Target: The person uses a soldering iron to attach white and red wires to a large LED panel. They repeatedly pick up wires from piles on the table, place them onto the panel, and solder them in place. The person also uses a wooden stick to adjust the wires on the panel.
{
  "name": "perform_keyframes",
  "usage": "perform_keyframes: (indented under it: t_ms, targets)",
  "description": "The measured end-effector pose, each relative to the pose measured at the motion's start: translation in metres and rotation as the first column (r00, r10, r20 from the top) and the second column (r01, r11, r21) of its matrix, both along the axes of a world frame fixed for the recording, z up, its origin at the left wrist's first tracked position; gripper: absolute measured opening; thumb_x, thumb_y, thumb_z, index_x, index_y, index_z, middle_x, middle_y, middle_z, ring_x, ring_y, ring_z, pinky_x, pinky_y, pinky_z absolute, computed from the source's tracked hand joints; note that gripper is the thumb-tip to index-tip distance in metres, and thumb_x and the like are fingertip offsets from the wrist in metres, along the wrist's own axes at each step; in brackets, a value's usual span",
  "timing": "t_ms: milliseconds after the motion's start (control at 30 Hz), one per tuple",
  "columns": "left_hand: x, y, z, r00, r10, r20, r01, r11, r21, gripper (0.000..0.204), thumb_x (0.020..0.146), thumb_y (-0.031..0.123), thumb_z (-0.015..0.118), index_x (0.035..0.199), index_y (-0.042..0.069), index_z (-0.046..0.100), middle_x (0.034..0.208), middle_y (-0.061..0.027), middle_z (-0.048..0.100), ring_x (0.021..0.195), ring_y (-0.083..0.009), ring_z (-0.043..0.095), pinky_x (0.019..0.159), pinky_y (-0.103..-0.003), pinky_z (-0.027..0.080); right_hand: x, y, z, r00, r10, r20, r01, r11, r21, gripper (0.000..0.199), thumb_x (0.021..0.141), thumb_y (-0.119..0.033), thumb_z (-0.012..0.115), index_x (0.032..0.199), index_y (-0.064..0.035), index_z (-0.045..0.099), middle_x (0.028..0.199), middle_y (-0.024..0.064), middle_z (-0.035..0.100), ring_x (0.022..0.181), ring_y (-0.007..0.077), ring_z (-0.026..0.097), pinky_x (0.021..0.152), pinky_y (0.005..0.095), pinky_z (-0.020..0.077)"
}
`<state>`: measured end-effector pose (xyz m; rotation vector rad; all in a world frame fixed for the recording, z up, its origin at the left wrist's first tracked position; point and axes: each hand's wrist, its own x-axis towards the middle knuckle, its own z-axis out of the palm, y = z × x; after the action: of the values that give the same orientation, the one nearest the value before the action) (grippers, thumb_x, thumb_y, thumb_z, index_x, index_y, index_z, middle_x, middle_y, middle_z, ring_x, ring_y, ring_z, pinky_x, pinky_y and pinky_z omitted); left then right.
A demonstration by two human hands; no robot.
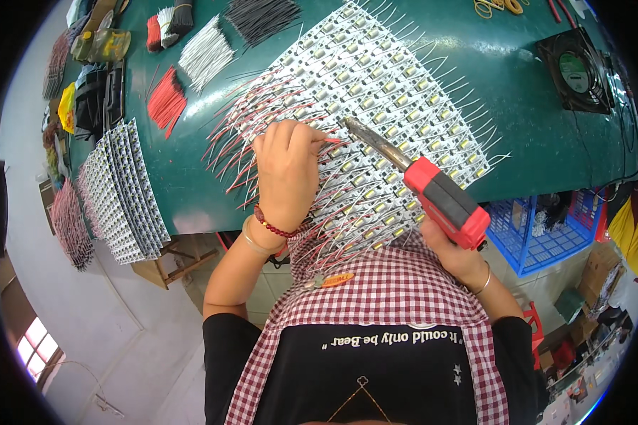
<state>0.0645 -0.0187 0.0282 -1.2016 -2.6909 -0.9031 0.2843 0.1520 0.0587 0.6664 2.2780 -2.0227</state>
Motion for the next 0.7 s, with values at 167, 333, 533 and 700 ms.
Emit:
perform_keyframes:
  t_ms: [167, 333, 533, 700]
  targets:
    - [-0.002, -0.001, -0.001, 0.995, -0.070, -0.068, 0.071, 0.997, 0.018, 0.014, 0.075, 0.000, 0.063, 0.085, 0.009, 0.062, 0.084, -0.0039, 0.055, 0.078, -0.0226, 0.053, 0.071, -0.036, 0.037, 0.002, 0.000, 0.002, 0.997, -0.028, 0.073, 0.029, 0.999, -0.020, 0.025, 0.098, -0.024, 0.054, 0.093, 0.0010, 0.055, 0.071, 0.0050, 0.054, 0.062, 0.0112, 0.050, 0.059, 0.0261, 0.0418]
    - [-0.004, -0.003, -0.004, 0.993, -0.096, -0.074, 0.100, 0.994, 0.046, 0.017, 0.073, -0.001, 0.062, 0.087, 0.009, 0.063, 0.084, -0.0040, 0.056, 0.079, -0.0219, 0.054, 0.072, -0.036, 0.038, 0.006, -0.001, -0.003, 0.996, -0.014, 0.092, 0.011, 0.999, 0.031, 0.027, 0.099, -0.022, 0.053, 0.083, -0.0007, 0.054, 0.071, 0.0044, 0.053, 0.064, 0.0109, 0.049, 0.061, 0.0260, 0.0412]
    - [-0.004, -0.002, -0.004, 0.992, -0.105, -0.076, 0.109, 0.992, 0.056, 0.020, 0.073, -0.002, 0.061, 0.090, 0.009, 0.064, 0.084, -0.0042, 0.055, 0.079, -0.0215, 0.054, 0.071, -0.035, 0.038, 0.006, 0.000, -0.007, 0.999, -0.003, 0.035, 0.002, 1.000, 0.019, 0.024, 0.098, -0.018, 0.052, 0.081, -0.0013, 0.052, 0.070, 0.0037, 0.052, 0.064, 0.0108, 0.049, 0.060, 0.0261, 0.0403]
    - [-0.003, -0.001, -0.005, 0.991, -0.105, -0.078, 0.109, 0.993, 0.046, 0.021, 0.073, -0.002, 0.061, 0.092, 0.008, 0.065, 0.085, -0.0047, 0.055, 0.080, -0.0215, 0.054, 0.072, -0.035, 0.038, -0.002, -0.002, 0.000, 0.997, -0.004, 0.077, 0.002, 1.000, 0.024, 0.020, 0.097, -0.014, 0.052, 0.082, -0.0012, 0.053, 0.070, 0.0044, 0.052, 0.062, 0.0112, 0.049, 0.058, 0.0259, 0.0404]
